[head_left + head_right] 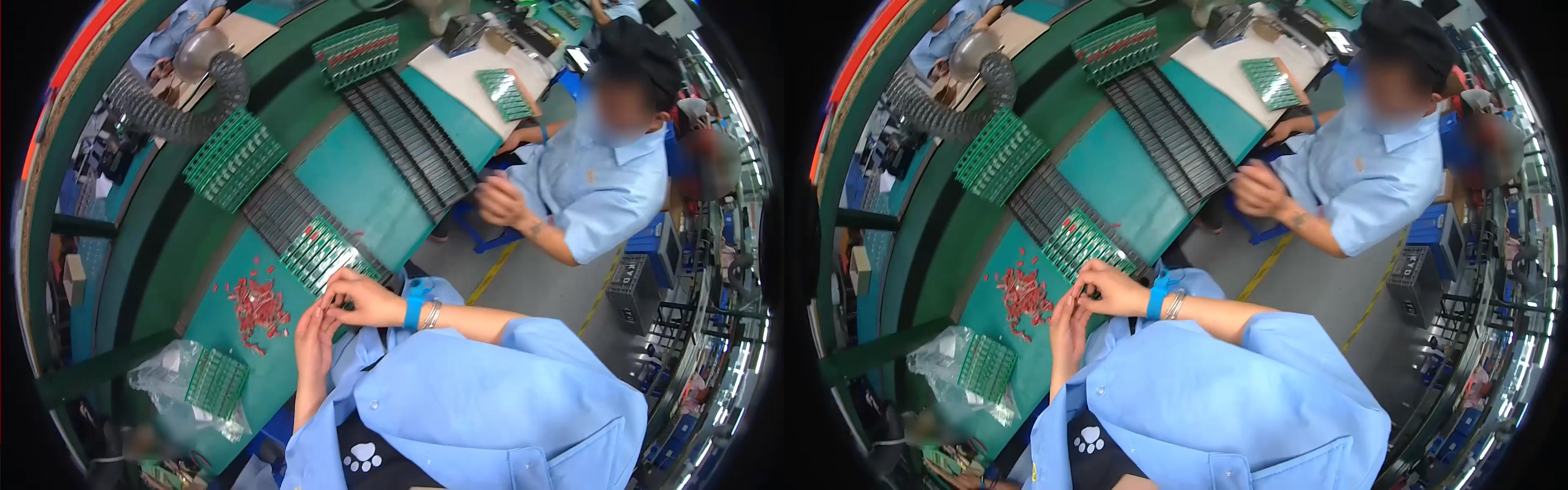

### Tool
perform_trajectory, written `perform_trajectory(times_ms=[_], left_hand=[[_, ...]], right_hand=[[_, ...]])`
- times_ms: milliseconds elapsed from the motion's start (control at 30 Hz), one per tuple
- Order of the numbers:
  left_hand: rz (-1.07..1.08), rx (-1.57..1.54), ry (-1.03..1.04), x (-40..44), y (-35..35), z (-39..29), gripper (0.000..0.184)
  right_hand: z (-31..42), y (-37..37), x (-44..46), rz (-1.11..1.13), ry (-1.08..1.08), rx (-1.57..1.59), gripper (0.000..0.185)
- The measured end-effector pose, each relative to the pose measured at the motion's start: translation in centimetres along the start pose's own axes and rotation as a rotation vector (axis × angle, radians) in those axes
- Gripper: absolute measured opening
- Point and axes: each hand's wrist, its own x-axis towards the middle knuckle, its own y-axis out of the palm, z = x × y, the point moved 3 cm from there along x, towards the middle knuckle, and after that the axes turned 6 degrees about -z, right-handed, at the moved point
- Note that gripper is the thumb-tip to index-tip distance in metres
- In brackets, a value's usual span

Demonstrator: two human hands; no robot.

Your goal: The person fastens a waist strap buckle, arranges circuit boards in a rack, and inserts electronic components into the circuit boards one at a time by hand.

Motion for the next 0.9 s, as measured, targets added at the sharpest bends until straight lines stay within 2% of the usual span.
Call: perform_trajectory(times_ms=[33,100,167,200,267,467,600,667,700,767,800,900], left_hand=[[-0.036,0.013,0.001,0.1,-0.6,0.2,0.032],[0.003,-0.077,0.017,0.4,-1.4,0.6,0.025],[-0.056,-0.101,0.041,0.5,-1.5,1.1,0.019],[-0.087,-0.092,0.046,0.6,-1.3,1.5,0.019],[-0.22,-0.209,0.123,0.7,-1.2,2.2,0.014],[-0.288,-0.203,0.18,0.5,-0.9,1.9,0.014],[-0.393,-0.02,0.156,0.2,-0.3,0.9,0.014],[-0.446,0.238,0.28,0.2,-1.8,0.1,0.016],[-0.458,0.234,0.277,0.3,-3.0,-0.2,0.016],[-0.417,1.013,0.706,-0.1,-4.5,-1.6,0.023],[-0.423,1.012,0.704,-0.1,-5.3,-1.7,0.023],[-0.418,1.421,0.719,-0.3,-6.8,-1.8,0.031]], right_hand=[[-0.4,0.4,-0.1,0.017,0.006,0.034,0.015],[-0.6,0.6,-0.1,-0.035,-0.078,-0.166,0.02],[0.0,0.9,0.2,-0.12,-0.322,-0.458,0.021],[-0.1,1.2,0.3,-0.106,-0.319,-0.429,0.021],[-0.3,2.1,0.4,-0.027,-0.427,-0.773,0.018],[-0.8,3.0,1.1,0.011,-0.376,-0.738,0.01],[-1.4,2.2,2.0,0.095,-0.272,-0.713,0.02],[-1.8,0.9,3.1,-0.052,-0.274,-0.564,0.018],[-2.6,0.1,3.8,-0.124,-0.215,-0.512,0.017],[-3.4,-1.8,5.1,-0.144,-0.178,-0.519,0.017],[-3.9,-2.4,5.6,-0.148,-0.212,-0.545,0.018],[-4.5,-3.1,6.6,-0.174,-0.276,-0.588,0.019]])
